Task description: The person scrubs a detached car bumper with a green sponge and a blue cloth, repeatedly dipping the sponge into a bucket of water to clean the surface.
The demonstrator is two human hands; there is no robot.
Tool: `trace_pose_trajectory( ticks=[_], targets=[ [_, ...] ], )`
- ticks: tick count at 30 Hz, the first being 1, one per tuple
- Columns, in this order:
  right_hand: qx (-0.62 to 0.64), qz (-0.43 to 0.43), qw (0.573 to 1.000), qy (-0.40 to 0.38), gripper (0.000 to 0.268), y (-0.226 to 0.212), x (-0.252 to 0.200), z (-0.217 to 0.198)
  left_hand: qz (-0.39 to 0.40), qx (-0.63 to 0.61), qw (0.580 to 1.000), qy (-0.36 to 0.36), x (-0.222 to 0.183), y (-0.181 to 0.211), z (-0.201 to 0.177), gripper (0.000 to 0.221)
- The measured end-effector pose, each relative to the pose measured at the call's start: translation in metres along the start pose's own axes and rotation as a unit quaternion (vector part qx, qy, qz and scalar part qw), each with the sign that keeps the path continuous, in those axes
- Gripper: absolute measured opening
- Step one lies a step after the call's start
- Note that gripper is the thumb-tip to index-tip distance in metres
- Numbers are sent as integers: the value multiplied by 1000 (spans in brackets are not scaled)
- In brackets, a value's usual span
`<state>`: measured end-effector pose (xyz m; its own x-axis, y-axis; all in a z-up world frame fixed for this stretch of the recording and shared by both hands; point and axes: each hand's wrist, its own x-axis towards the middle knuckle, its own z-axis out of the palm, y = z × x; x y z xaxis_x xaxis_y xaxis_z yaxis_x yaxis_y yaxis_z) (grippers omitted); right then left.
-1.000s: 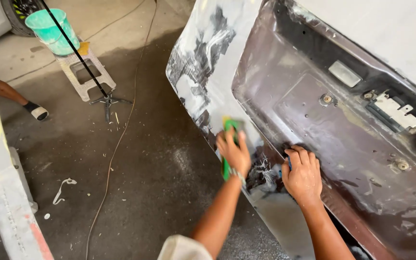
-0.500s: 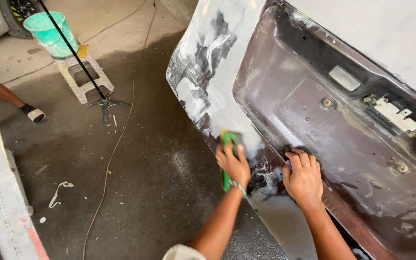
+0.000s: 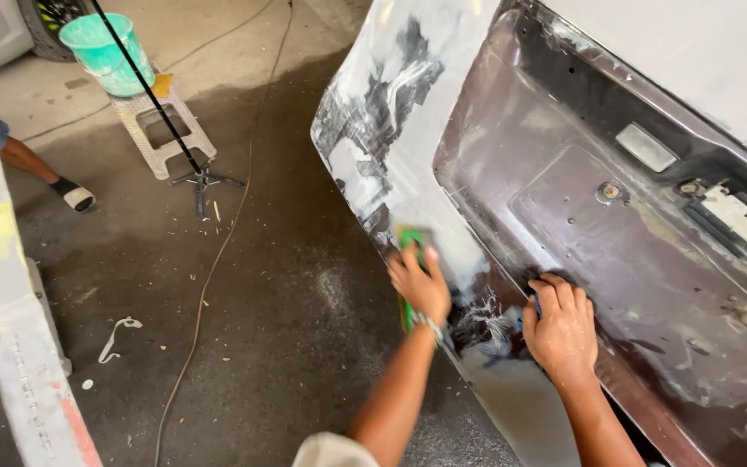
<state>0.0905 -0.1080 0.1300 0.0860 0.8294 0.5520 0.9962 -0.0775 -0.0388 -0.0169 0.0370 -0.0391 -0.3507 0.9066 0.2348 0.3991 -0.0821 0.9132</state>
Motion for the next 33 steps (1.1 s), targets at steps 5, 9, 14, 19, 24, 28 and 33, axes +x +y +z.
trace_pose_trajectory(
  ticks=[5,9,14,19,24,28,33],
  targets=[
    [-5,-10,1000,13,28,2,2,6,0,-8,999,-32,-8,-13,8,47],
    [1,-1,1000,11,29,0,0,4,-72,15,997,-2,92,-28,18,49],
    [0,-4,1000,10,28,-1,-2,2,-46,21,999,21,36,-29,8,48],
    [-15,-4,1000,12,27,1,2,7,-9,-6,1000,13,18,-38,5,50],
    [-17,2,1000,6,27,-2,1,4,-22,32,998,52,97,-61,26,49],
    [-17,3,1000,6,27,-1,-2,5,-25,38,996,79,49,-53,16,47],
    [-42,-2,999,6,29,-3,-1,8,6,-27,999,-17,1,-29,-11,48]
  ],
)
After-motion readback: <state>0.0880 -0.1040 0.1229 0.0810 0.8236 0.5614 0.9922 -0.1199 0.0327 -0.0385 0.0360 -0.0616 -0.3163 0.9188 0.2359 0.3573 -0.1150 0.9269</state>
